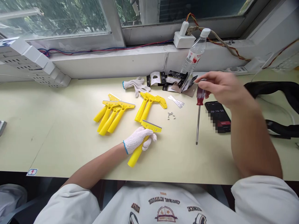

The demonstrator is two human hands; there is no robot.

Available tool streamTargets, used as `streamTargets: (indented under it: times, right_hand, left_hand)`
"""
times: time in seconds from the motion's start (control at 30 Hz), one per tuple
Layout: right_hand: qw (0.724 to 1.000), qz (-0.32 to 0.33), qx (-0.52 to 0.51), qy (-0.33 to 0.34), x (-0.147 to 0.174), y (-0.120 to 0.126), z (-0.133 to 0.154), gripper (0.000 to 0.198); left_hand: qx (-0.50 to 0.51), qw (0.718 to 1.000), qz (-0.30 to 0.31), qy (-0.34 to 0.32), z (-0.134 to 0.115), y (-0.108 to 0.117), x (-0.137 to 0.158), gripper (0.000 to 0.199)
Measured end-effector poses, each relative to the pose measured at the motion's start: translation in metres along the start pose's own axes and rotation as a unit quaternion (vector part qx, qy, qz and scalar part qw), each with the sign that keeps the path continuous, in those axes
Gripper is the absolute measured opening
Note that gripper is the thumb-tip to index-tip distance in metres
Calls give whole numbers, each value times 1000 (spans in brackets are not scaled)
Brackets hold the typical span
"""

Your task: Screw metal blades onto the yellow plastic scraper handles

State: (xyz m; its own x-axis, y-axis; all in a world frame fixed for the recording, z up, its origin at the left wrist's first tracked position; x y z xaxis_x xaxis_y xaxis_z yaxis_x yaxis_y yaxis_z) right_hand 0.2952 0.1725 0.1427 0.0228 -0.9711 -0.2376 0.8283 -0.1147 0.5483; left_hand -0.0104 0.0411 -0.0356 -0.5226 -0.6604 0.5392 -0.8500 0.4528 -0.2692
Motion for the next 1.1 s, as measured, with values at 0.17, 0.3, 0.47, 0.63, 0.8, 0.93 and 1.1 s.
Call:
streamTargets:
  times: [0.17, 0.3, 0.47, 0.63, 0.8, 0.93, 1.1]
  right_hand:
    - [955, 89, 205, -193, -17, -32, -93, 18]
    - [919, 157, 306, -192, -14, -56, -119, 27]
    - [899, 156, 363, -190, -11, -61, -119, 42]
    - [982, 1, 177, -62, 0, -77, -42, 36]
    - [827, 476, -185, -235, 101, -213, -12, 57]
    - [727, 530, -322, -296, 140, -246, 0, 52]
    - [697, 495, -360, -374, 142, -250, -12, 40]
  left_hand:
    - [-6, 1000, 10, -11, -2, -2, 1, 39]
    - [-10, 1000, 23, -8, -2, -4, 3, 37]
    - [-5, 998, 54, -10, -6, -10, 6, 34]
    - [-10, 996, 81, -40, -10, -18, 11, 28]
    - [-76, 991, 104, -46, -9, -22, 10, 35]
    - [-98, 990, 96, -45, -9, -17, 4, 35]
    - [-101, 993, 61, -22, -7, -9, 2, 29]
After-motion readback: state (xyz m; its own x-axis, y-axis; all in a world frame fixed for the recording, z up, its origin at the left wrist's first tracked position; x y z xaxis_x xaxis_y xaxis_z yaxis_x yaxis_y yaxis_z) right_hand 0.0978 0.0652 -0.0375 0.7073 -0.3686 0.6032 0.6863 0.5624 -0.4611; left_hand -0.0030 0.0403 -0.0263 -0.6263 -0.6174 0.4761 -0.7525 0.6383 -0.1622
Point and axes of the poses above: each hand's wrist, its own x-axis away from the middle knuckle, its own y-axis out of the back of the hand, z = x × y, the point moved 9 cm from there along -x, towards the middle knuckle, and after that the axes turned 4 degrees about -z, right-handed, at the moved point
